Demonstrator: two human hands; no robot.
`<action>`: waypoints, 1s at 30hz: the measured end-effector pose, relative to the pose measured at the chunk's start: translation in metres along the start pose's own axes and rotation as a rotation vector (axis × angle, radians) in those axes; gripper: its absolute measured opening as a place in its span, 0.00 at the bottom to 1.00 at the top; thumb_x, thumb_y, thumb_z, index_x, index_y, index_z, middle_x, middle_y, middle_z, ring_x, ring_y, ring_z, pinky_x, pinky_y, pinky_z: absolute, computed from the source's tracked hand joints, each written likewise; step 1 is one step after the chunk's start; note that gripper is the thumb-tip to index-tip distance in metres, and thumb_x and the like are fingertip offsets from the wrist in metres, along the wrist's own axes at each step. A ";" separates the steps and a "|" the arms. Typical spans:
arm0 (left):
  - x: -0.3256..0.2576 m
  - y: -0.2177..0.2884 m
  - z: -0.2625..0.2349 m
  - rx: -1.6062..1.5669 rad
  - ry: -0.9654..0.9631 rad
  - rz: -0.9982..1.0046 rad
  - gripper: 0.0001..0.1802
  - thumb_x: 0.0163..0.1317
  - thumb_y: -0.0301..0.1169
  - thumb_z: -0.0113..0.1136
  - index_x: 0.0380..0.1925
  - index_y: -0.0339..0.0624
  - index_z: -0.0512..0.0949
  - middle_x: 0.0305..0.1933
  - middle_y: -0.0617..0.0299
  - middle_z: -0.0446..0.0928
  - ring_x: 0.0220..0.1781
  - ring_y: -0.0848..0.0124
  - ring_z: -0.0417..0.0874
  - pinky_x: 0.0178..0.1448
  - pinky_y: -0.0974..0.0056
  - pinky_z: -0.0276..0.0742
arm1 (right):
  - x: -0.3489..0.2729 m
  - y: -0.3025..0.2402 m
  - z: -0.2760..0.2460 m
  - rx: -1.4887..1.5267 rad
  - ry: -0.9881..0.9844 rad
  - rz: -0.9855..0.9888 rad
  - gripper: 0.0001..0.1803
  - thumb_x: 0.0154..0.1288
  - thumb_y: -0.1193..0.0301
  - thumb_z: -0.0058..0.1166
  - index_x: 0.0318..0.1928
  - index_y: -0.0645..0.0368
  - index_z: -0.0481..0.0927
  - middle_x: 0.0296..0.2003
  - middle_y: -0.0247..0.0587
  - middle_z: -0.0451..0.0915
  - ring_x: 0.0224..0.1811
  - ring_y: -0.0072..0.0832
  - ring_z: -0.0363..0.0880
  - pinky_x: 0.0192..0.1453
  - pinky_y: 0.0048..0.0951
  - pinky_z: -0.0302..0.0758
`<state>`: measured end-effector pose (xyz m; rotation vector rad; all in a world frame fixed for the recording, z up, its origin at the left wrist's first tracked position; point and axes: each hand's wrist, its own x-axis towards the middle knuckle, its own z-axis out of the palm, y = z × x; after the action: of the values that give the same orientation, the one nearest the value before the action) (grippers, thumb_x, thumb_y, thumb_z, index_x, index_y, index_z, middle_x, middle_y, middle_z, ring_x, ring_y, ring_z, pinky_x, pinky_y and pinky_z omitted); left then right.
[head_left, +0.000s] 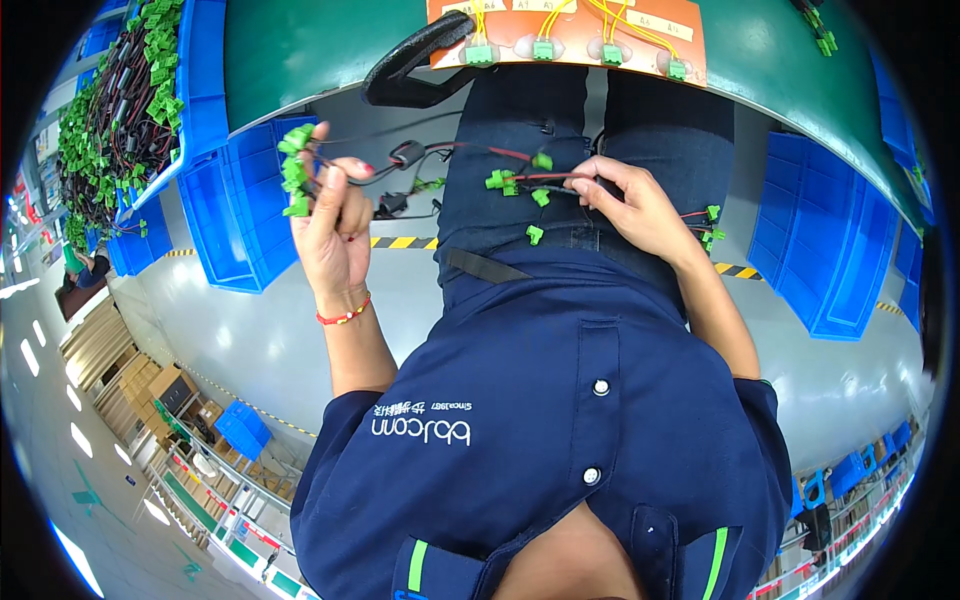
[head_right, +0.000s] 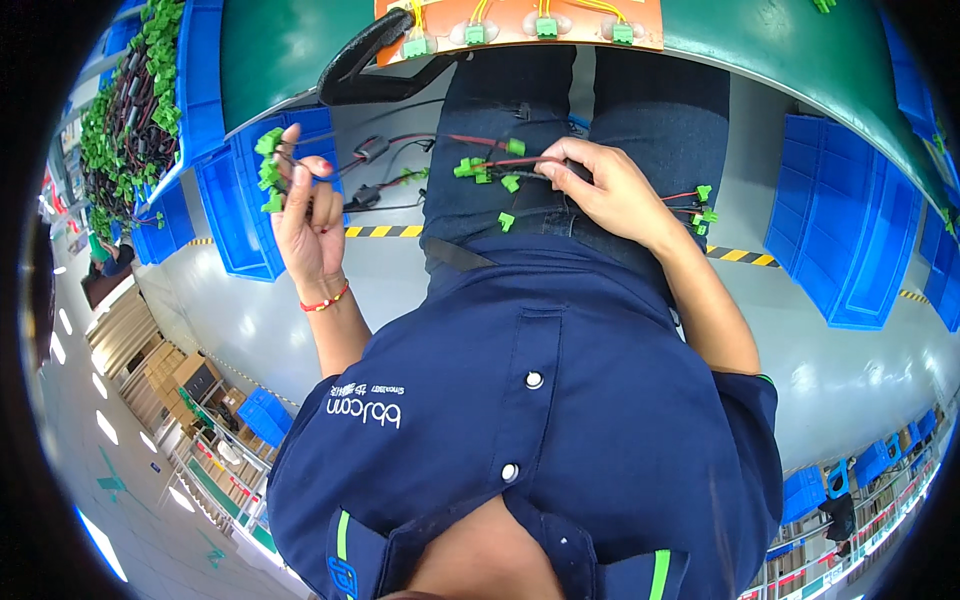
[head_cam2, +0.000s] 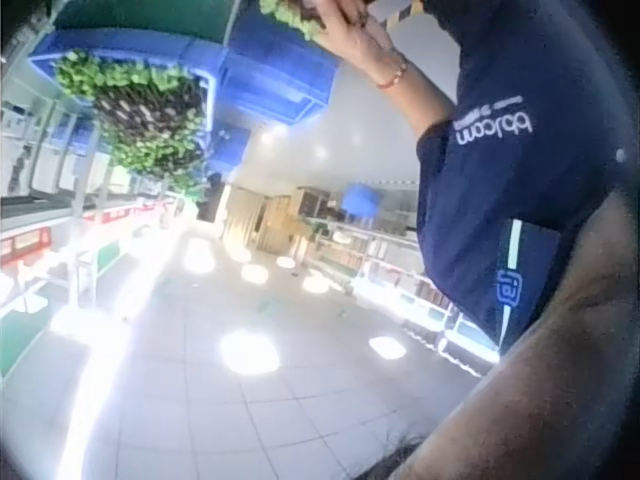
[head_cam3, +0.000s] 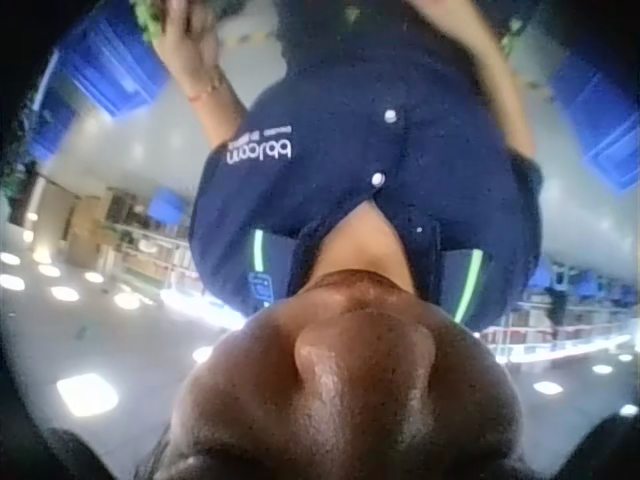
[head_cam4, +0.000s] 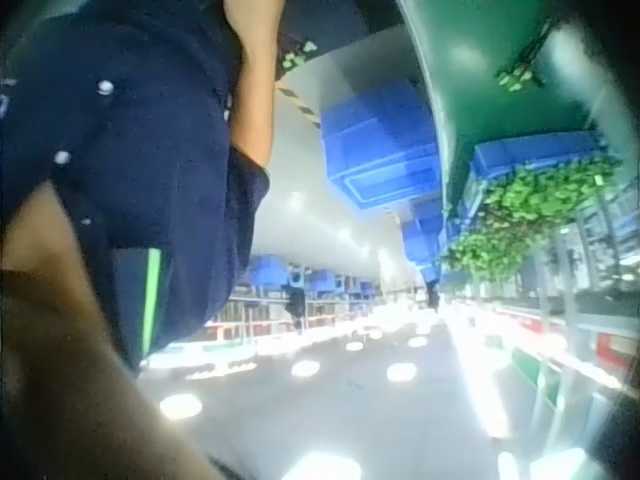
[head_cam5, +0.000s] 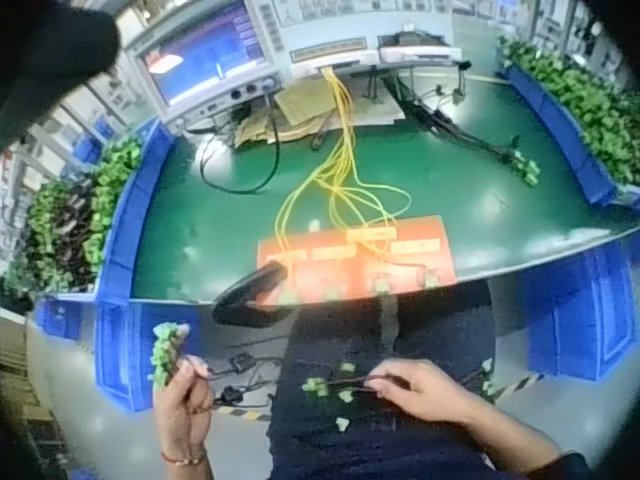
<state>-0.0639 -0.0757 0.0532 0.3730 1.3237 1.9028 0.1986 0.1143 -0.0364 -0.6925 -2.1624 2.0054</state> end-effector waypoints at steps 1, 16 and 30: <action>0.000 0.001 0.000 -0.041 -0.061 -0.077 0.24 0.73 0.25 0.52 0.67 0.36 0.64 0.38 0.50 0.81 0.14 0.86 0.51 0.20 0.76 0.47 | 0.003 -0.008 0.001 -0.014 0.004 0.072 0.10 0.74 0.68 0.54 0.44 0.62 0.81 0.32 0.35 0.79 0.31 0.22 0.75 0.39 0.26 0.73; 0.005 0.040 -0.021 -0.197 -0.138 0.291 0.15 0.80 0.39 0.43 0.49 0.37 0.72 0.27 0.66 0.64 0.17 0.82 0.51 0.21 0.74 0.49 | 0.005 -0.008 0.003 0.546 -0.042 0.130 0.11 0.76 0.68 0.51 0.50 0.60 0.80 0.27 0.30 0.79 0.28 0.13 0.73 0.34 0.17 0.71; 0.007 0.020 0.010 -0.021 -0.527 0.217 0.15 0.78 0.42 0.46 0.50 0.42 0.74 0.36 0.57 0.73 0.15 0.83 0.56 0.21 0.75 0.53 | 0.014 -0.025 0.019 -0.125 0.011 -0.035 0.14 0.63 0.72 0.64 0.49 0.56 0.81 0.40 0.37 0.78 0.40 0.30 0.80 0.46 0.32 0.76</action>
<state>-0.0704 -0.0674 0.0742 0.9657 0.9372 1.8135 0.1726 0.1023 -0.0173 -0.6742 -2.2931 1.8583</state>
